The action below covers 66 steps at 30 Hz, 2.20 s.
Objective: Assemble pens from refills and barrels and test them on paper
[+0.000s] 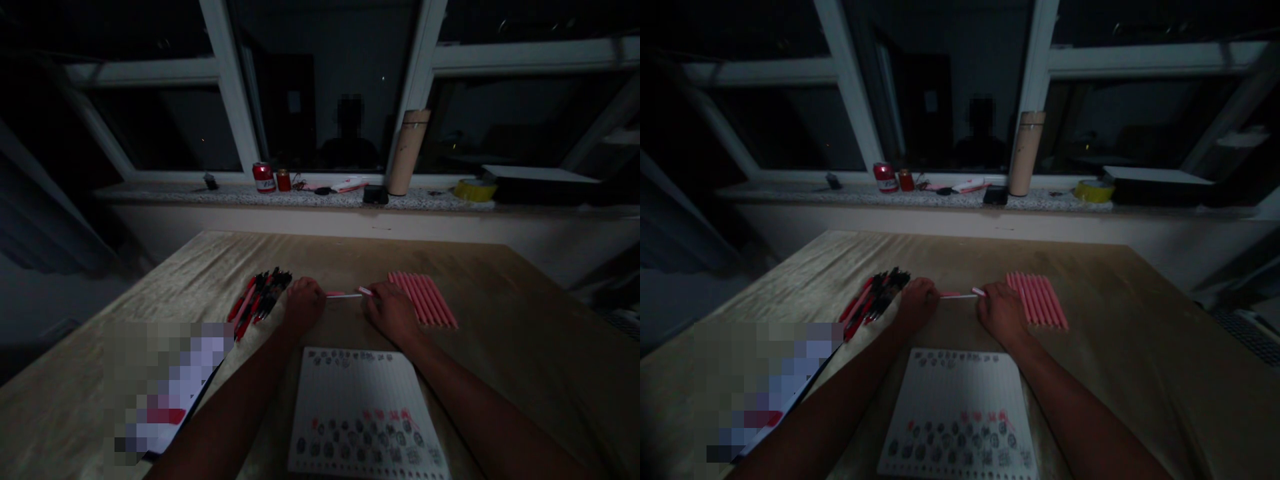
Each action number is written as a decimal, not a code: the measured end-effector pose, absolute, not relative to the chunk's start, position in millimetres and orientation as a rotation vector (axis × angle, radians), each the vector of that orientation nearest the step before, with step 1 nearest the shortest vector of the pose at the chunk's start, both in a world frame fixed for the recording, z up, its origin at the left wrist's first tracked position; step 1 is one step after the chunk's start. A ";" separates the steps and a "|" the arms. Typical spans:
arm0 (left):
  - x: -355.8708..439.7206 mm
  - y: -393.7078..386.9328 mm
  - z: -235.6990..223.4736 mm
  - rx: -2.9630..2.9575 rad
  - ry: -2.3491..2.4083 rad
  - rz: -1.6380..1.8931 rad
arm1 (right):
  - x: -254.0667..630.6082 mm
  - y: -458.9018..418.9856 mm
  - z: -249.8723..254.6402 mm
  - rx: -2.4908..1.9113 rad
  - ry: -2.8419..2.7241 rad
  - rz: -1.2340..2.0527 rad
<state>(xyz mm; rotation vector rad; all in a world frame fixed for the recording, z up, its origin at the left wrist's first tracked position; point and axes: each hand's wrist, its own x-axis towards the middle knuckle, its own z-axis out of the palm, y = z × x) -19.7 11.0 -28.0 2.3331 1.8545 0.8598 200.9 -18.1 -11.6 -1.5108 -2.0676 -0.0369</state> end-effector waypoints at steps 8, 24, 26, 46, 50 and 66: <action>-18.6 9.3 -26.4 2.356 1.796 0.897 | 201.0 -18.1 -11.5 -1.517 -2.080 -0.028; -16.7 8.9 -27.3 2.420 1.657 0.932 | 198.9 -16.7 -17.0 -1.375 -2.278 0.096; -16.8 9.4 -28.2 2.424 1.653 0.936 | 198.9 -16.9 -17.5 -1.362 -2.282 0.112; -16.3 9.4 -27.8 2.411 1.681 0.912 | 199.9 -17.5 -17.5 -1.293 -2.268 0.159; -16.9 9.0 -28.1 2.403 1.657 0.925 | 199.7 -16.5 -18.5 -1.346 -2.238 0.111; -18.9 10.1 -27.5 2.396 1.645 0.937 | 200.0 -19.2 -12.3 -1.475 -2.144 0.043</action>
